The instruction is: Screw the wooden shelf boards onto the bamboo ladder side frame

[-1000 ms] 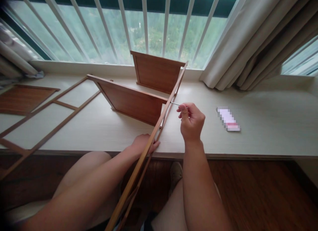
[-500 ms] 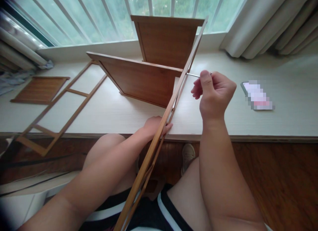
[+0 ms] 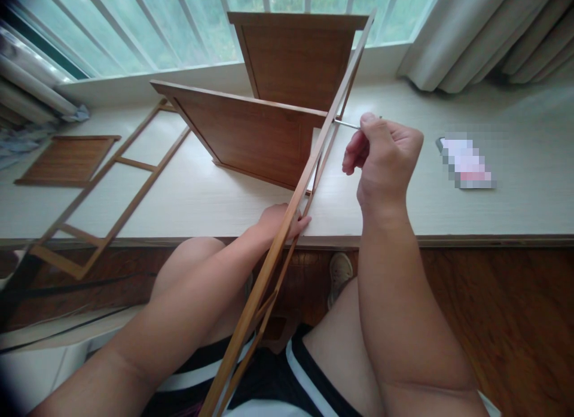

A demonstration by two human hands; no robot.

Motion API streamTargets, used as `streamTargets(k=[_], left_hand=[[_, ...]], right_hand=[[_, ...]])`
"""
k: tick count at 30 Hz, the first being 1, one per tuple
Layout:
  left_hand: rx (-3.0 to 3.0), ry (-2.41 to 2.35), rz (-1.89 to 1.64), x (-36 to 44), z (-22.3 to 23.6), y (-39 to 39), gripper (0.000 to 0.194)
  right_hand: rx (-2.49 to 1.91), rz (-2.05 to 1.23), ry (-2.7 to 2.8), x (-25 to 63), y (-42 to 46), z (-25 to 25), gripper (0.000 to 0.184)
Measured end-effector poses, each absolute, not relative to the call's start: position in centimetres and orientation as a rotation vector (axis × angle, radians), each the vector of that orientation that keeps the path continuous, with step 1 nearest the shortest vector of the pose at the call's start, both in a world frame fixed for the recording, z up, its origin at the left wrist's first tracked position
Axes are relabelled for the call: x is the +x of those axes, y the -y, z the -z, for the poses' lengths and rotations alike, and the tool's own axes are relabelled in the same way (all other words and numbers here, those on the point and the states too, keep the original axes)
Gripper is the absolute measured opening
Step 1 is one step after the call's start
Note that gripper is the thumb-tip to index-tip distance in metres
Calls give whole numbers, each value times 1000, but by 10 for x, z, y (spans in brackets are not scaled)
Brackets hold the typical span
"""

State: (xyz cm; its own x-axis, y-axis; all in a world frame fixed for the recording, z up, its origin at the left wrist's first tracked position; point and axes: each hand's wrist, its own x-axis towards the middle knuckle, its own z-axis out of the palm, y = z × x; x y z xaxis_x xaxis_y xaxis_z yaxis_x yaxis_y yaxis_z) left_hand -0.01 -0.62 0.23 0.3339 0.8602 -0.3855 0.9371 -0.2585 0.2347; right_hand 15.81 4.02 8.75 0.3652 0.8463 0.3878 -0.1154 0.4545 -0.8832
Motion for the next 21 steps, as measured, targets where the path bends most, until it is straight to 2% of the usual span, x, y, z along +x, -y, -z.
streamTargets(k=[7, 21], left_hand=[[2200, -1571, 274, -1, -2, 6, 55], [2209, -1583, 236, -1, 0, 6, 56]], right_hand=[[-956, -793, 999, 160, -39, -92, 35], [-1019, -538, 1240, 166, -37, -88, 45]])
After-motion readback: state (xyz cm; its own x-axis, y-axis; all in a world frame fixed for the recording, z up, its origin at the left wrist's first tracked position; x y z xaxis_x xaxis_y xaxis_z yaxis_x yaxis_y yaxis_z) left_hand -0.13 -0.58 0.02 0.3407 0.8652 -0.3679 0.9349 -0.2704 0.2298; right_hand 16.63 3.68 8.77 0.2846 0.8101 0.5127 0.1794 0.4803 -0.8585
